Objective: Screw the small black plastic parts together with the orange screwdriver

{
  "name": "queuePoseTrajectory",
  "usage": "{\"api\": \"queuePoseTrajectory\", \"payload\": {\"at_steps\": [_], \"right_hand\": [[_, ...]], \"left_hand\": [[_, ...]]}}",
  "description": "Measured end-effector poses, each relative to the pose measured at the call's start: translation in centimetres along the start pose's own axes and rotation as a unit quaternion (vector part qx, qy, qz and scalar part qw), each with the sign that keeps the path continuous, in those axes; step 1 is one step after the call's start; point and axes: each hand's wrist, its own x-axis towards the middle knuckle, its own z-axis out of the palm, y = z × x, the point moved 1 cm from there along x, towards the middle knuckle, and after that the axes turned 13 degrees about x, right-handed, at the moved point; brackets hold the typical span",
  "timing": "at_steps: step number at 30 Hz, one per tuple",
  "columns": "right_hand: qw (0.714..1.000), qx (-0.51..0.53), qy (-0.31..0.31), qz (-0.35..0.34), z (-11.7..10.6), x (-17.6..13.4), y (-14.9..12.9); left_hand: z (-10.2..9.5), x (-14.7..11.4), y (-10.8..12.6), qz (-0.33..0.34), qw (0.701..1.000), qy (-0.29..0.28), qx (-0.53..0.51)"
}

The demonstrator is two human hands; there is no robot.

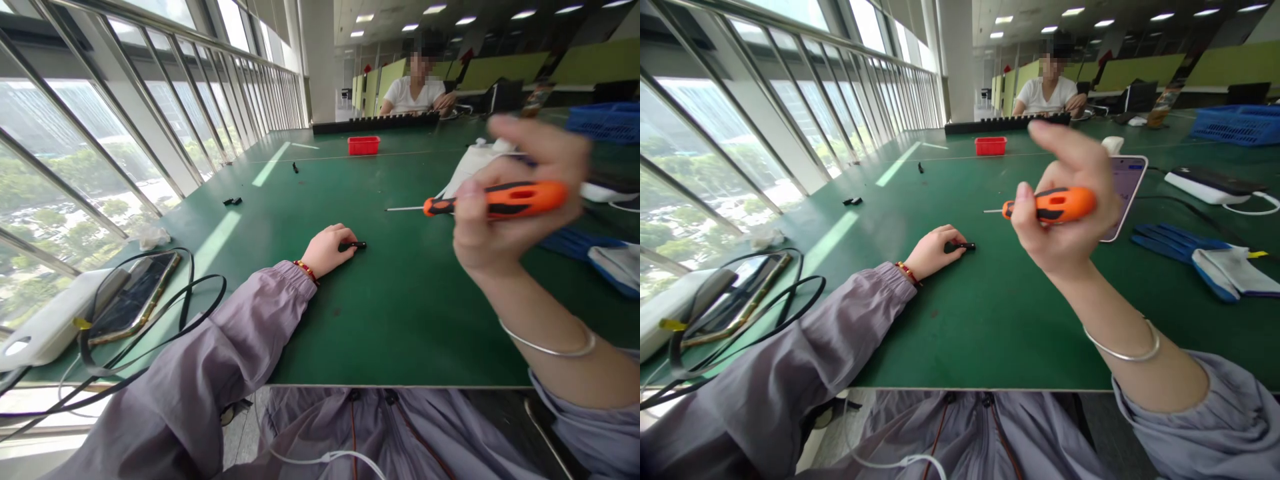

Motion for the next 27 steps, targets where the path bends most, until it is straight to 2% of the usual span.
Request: {"api": "queuePoseTrajectory", "payload": {"at_steps": [2,3,6,13,27], "right_hand": [[0.999,-0.035,-0.029,-0.028,1.1,-0.9,1.0],[0.997,-0.047,-0.057,-0.016,1.4,-1.4,1.4],[0.995,-0.047,-0.089,0.023,1.7,-2.4,1.9],[0.991,-0.01,-0.072,0.114,2.2,-2.9,2.4],[0.98,-0.007,-0.112,0.162,2.5,-3.3,2.6]], "left_hand": [[0.0,0.0,0.0,0.001,1.0,0.0,0.0],[0.0,0.0,0.1,0.0,1.0,0.001,0.0],[-0.1,-0.1,0.2,-0.001,1.0,0.001,0.005],[-0.4,-0.2,0.6,-0.012,1.0,0.005,0.022],[-0.4,-0.3,0.7,-0.012,0.999,0.01,0.037]]}}
